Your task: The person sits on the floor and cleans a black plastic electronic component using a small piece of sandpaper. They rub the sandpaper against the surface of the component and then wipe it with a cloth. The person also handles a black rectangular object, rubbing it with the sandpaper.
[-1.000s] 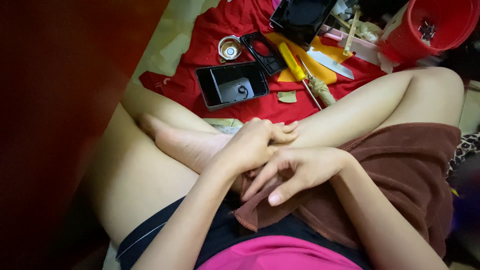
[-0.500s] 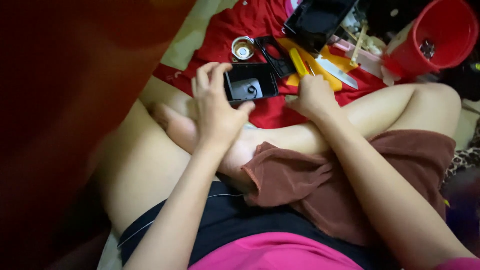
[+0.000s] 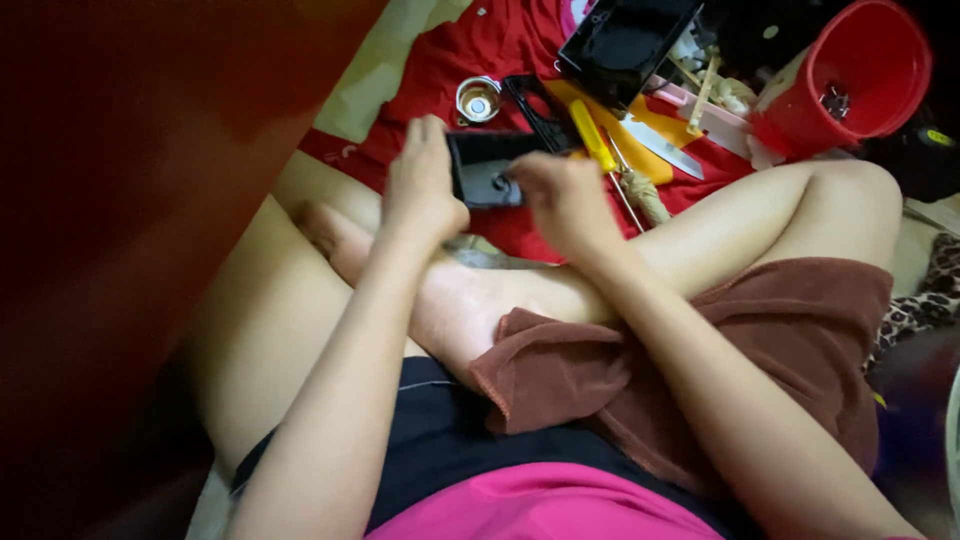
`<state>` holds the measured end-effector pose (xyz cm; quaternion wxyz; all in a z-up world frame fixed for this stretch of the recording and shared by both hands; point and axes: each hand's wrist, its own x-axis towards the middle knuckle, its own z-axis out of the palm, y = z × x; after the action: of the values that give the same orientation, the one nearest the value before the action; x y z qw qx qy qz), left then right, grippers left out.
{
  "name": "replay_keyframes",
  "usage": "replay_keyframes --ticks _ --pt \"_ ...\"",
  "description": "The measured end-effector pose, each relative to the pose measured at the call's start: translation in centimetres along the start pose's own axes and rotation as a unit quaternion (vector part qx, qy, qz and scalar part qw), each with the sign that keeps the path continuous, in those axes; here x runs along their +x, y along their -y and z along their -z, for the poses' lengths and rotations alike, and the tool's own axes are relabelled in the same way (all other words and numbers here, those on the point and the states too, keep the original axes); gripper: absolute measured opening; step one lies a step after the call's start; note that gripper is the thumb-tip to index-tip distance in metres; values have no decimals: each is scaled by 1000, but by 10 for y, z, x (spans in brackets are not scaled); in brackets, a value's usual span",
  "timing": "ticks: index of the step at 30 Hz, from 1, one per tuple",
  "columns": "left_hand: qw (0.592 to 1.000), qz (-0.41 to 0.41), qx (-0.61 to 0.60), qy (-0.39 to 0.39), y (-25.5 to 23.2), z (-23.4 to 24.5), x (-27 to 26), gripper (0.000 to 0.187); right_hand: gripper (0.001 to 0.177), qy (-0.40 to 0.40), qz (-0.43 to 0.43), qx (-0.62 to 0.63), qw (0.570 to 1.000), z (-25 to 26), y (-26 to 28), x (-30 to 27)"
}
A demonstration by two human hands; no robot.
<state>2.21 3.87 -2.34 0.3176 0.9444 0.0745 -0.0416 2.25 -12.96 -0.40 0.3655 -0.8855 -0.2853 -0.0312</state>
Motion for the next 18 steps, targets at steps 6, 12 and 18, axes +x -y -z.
replay_keyframes --ticks 6,12,18 --pt "988 -134 51 53 -10 -5 -13 77 16 105 -87 71 988 -11 -18 -5" --pt "989 -119 45 80 -9 -2 -15 82 21 131 -199 90 967 -8 -5 -2" --pt "983 -170 26 64 -28 10 -29 75 16 70 -299 66 949 -30 -38 1"
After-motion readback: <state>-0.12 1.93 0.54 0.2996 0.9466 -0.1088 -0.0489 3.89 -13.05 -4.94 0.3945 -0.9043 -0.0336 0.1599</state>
